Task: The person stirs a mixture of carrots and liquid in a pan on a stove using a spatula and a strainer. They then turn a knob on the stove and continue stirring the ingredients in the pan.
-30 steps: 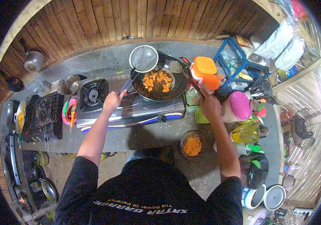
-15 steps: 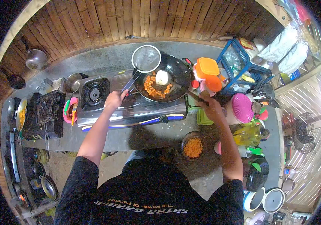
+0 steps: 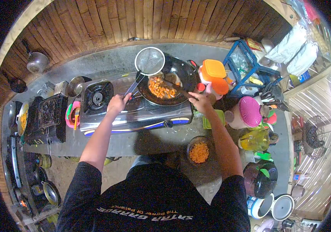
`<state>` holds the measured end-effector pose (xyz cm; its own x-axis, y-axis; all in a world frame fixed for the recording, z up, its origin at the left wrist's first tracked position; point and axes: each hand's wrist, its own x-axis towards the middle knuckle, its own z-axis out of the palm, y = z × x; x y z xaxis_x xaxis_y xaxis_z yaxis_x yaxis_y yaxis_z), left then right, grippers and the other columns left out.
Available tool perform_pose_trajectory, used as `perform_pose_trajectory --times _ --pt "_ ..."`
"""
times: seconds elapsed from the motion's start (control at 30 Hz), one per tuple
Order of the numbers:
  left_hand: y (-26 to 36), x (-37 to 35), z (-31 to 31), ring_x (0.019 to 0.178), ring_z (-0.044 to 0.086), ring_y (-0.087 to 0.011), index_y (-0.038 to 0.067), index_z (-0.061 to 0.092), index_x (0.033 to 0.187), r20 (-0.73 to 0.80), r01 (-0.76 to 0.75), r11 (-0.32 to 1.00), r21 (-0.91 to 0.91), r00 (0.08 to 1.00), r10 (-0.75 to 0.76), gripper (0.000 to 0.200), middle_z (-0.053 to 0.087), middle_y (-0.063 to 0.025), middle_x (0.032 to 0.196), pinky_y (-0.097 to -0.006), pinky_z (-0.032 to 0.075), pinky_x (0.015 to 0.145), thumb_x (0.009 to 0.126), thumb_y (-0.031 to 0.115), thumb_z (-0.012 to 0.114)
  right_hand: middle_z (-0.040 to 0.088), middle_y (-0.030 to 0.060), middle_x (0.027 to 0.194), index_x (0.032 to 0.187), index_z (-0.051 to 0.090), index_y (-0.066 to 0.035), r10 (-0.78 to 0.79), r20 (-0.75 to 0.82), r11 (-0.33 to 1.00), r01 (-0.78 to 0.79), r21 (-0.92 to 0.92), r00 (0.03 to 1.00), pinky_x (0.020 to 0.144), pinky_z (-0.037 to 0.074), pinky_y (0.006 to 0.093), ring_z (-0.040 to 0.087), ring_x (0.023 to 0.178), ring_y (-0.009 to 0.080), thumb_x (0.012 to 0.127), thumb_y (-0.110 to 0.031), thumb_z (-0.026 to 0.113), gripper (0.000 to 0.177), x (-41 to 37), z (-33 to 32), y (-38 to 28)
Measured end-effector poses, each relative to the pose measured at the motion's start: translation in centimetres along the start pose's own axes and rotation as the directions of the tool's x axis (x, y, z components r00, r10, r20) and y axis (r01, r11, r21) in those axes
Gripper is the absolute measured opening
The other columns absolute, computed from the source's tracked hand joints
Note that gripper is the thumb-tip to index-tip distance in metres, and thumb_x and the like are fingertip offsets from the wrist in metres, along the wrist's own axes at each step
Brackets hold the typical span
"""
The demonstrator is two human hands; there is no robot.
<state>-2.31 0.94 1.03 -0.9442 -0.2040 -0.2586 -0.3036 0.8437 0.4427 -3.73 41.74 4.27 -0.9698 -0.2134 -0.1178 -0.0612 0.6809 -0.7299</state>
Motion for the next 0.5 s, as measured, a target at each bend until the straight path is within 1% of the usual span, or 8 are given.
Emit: perform_pose_trajectory --times 0.1,0.2,0.3,0.4,0.5 --pt "-0.1 0.2 0.1 0.1 0.066 -0.0393 0.012 0.075 0.101 0.011 -0.008 1.0 0.003 1.0 0.008 0.065 0.07 -0.0228 0.1 -0.0488 0.051 0.088 0.09 0.069 0.045 0.057 0.004 0.074 0.127 0.063 -0.007 -0.237 0.026 0.971 0.238 -0.018 0.971 0.07 0.045 0.0322 0.053 0.07 0.0158 0.09 -0.018 0.068 0.04 -1.9 -1.6 -0.1" --pt "-0.7 0.9 0.6 0.1 0.066 -0.0396 0.012 0.075 0.101 0.036 -0.014 1.0 -0.009 0.999 0.014 0.066 0.07 -0.0233 0.1 -0.0487 0.051 0.088 0.09 0.069 0.045 0.064 0.0101 0.079 0.127 0.063 -0.007 -0.326 0.003 0.945 0.325 -0.04 0.945 0.073 0.048 0.0332 0.059 0.074 0.0186 0.088 -0.013 0.069 0.04 -2.2 -2.2 5.0" --pt "-0.7 0.8 0.5 0.1 0.066 -0.0399 0.012 0.075 0.1 0.026 -0.019 0.999 -0.028 0.999 0.019 0.066 0.07 -0.0237 0.1 -0.0488 0.051 0.089 0.09 0.07 0.045 0.07 0.0181 0.092 0.127 0.063 -0.01 -0.213 0.018 0.971 0.214 -0.111 0.977 0.08 0.05 0.0354 0.067 0.085 0.0234 0.086 -0.011 0.071 0.042 -6.1 -5.7 1.1" --pt "-0.7 0.7 0.6 0.099 0.066 -0.0402 0.012 0.075 0.1 0.004 -0.026 0.999 -0.03 1.0 0.026 0.065 0.07 -0.0239 0.1 -0.049 0.051 0.088 0.09 0.069 0.045 0.07 0.022 0.102 0.127 0.064 -0.013 -0.181 -0.064 0.961 0.162 -0.223 0.981 0.086 0.05 0.0394 0.068 0.098 0.0341 0.085 -0.013 0.071 0.042 -7.9 -7.9 -0.6" --pt "-0.1 0.0 0.0 0.098 0.066 -0.0403 0.013 0.076 0.1 -0.005 -0.017 1.0 -0.015 1.0 0.017 0.064 0.07 -0.0239 0.099 -0.0491 0.051 0.088 0.09 0.069 0.046 0.07 0.0181 0.094 0.13 0.062 -0.013 -0.044 -0.172 0.925 -0.024 -0.379 0.984 0.077 0.051 0.0355 0.066 0.078 0.0192 0.088 -0.01 0.066 0.042 -8.3 -8.4 -2.4"
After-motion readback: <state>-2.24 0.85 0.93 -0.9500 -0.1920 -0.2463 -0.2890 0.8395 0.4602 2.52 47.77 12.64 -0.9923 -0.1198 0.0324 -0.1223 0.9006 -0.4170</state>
